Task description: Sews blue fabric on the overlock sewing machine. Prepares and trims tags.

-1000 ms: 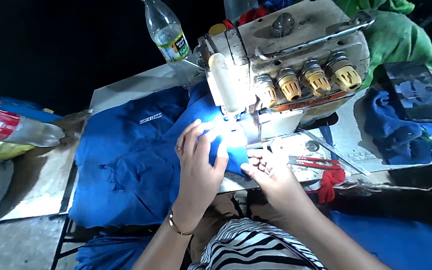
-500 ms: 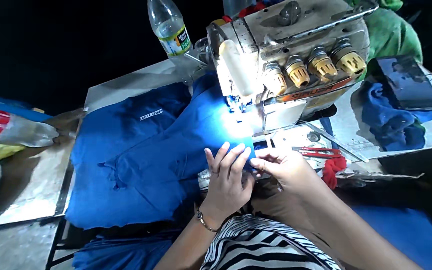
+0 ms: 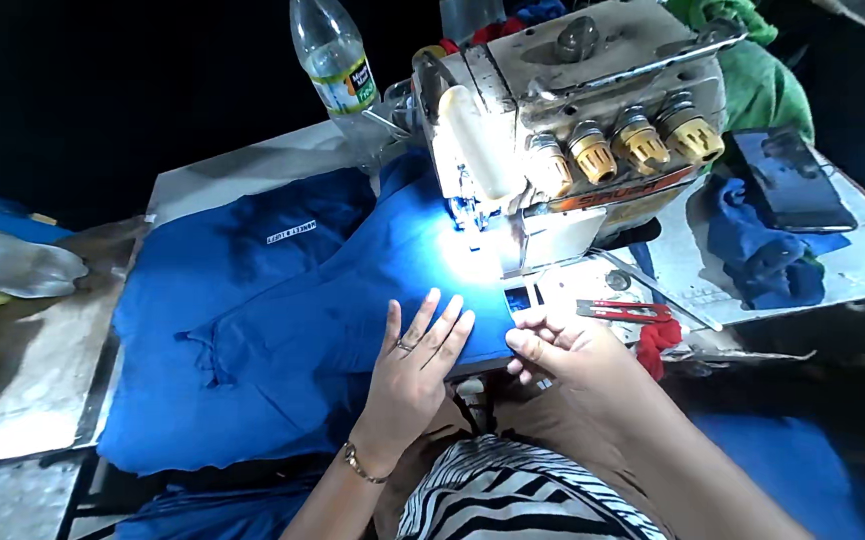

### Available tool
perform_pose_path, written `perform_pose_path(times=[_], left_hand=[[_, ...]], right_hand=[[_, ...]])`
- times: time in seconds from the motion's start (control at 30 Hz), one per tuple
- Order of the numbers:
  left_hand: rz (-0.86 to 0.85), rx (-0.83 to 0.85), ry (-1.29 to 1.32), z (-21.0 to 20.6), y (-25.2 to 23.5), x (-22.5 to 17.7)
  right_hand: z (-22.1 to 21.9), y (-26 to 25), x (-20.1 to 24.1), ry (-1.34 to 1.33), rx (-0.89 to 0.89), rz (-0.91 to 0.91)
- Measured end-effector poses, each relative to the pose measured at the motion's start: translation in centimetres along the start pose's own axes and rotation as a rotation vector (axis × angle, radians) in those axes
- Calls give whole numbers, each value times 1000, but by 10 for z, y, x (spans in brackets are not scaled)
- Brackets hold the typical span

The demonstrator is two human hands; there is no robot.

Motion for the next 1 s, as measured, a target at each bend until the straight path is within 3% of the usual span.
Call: perform_pose_path(times=[0.17, 0.4, 0.6, 0.83, 1.0], left_hand=[[38, 11, 73, 8, -13, 10], [171, 224, 83, -3, -73, 56], [194, 329, 85, -20, -96, 83], [347, 600, -96, -16, -62, 82], [400, 571, -70, 17, -26, 44]], right_hand=[[-4, -7, 7, 21, -35, 76], [-17, -44, 50, 315, -189, 447], [-21, -44, 54, 342, -244, 496], [-27, -21, 50, 502, -245, 540], [-48, -13, 31, 488, -102, 539]])
Point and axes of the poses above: each hand's wrist, its own y-axis away from the middle knuckle, its own z-axis out of the back of the hand, x = y × z, the point moved 10 cm from there along -y, towards the middle knuckle, and after that the axes turned 13 degrees about -y, right-handed, at the moved point
